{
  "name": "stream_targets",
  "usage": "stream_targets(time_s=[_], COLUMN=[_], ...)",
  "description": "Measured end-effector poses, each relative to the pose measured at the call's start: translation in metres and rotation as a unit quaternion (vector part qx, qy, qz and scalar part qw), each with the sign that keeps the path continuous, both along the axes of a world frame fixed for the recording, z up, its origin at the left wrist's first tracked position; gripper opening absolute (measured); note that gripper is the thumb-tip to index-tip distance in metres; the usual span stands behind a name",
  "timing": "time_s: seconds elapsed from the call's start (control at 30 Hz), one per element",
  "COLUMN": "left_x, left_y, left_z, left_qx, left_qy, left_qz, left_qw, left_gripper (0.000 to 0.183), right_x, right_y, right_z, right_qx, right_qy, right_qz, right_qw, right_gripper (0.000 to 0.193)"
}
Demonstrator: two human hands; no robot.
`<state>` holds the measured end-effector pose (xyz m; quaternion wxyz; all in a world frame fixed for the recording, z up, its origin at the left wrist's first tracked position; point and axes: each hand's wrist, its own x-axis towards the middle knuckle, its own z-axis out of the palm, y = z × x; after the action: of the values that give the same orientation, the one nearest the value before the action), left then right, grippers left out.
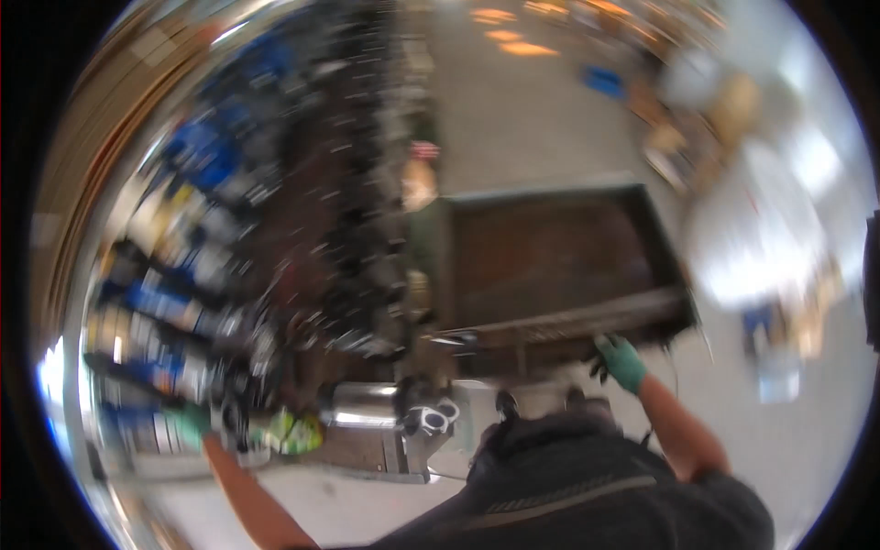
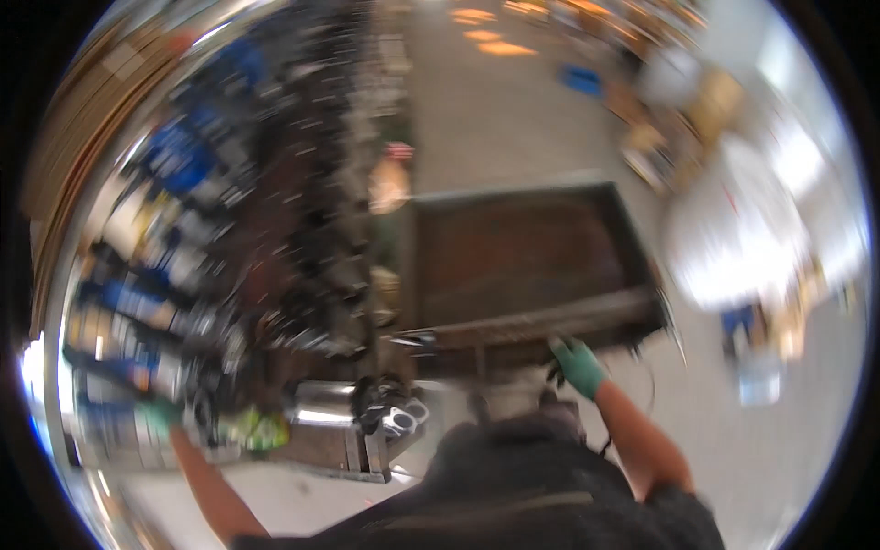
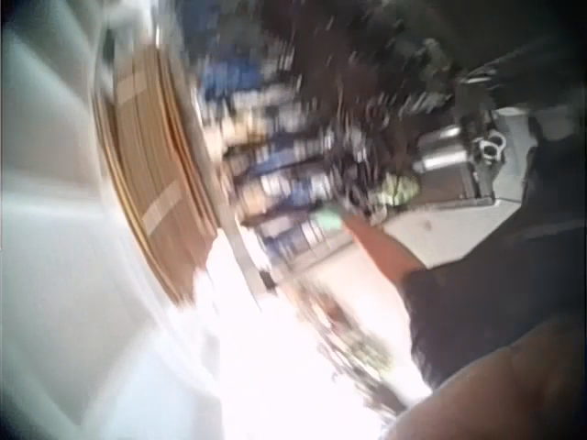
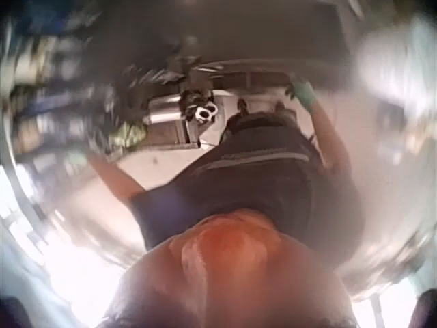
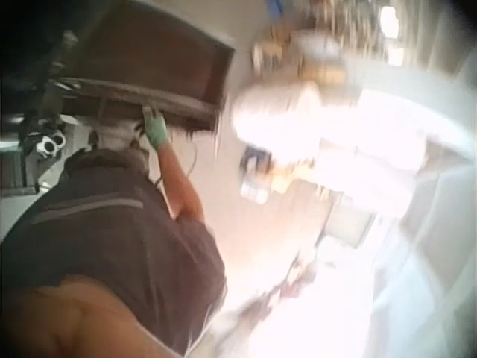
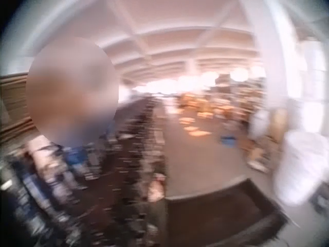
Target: The person fills a water bottle from a tank, pours it over a pump component held over the tank to check for leaks, and then places the pump on a workbench.
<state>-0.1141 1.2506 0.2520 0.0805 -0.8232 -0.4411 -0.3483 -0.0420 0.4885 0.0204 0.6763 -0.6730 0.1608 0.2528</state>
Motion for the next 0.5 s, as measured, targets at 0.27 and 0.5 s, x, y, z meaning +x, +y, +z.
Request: stream_targets(time_s=[0.27,0.5], left_x=[0.092,0.119], left_y=[-0.176,-0.561], left_z=[-0.136,-0.16], left_qx=[0.129,-0.208], left_qy=[-0.165,0.068], left_qz=[-0.402,-0.696], left_qw=[0.891,0.684], left_gripper=[0.041,0.06], right_x=[-0.188,-0.387], right_y=[-0.155,-0.234], right_z=[0.001,-0.116], right_qx=[-0.169,-0.111], right_qy=[0.128,0.243], right_qz=[-0.328,-0.5], right_qw=[0.921,0.824], right_gripper=[0.049,0.05])
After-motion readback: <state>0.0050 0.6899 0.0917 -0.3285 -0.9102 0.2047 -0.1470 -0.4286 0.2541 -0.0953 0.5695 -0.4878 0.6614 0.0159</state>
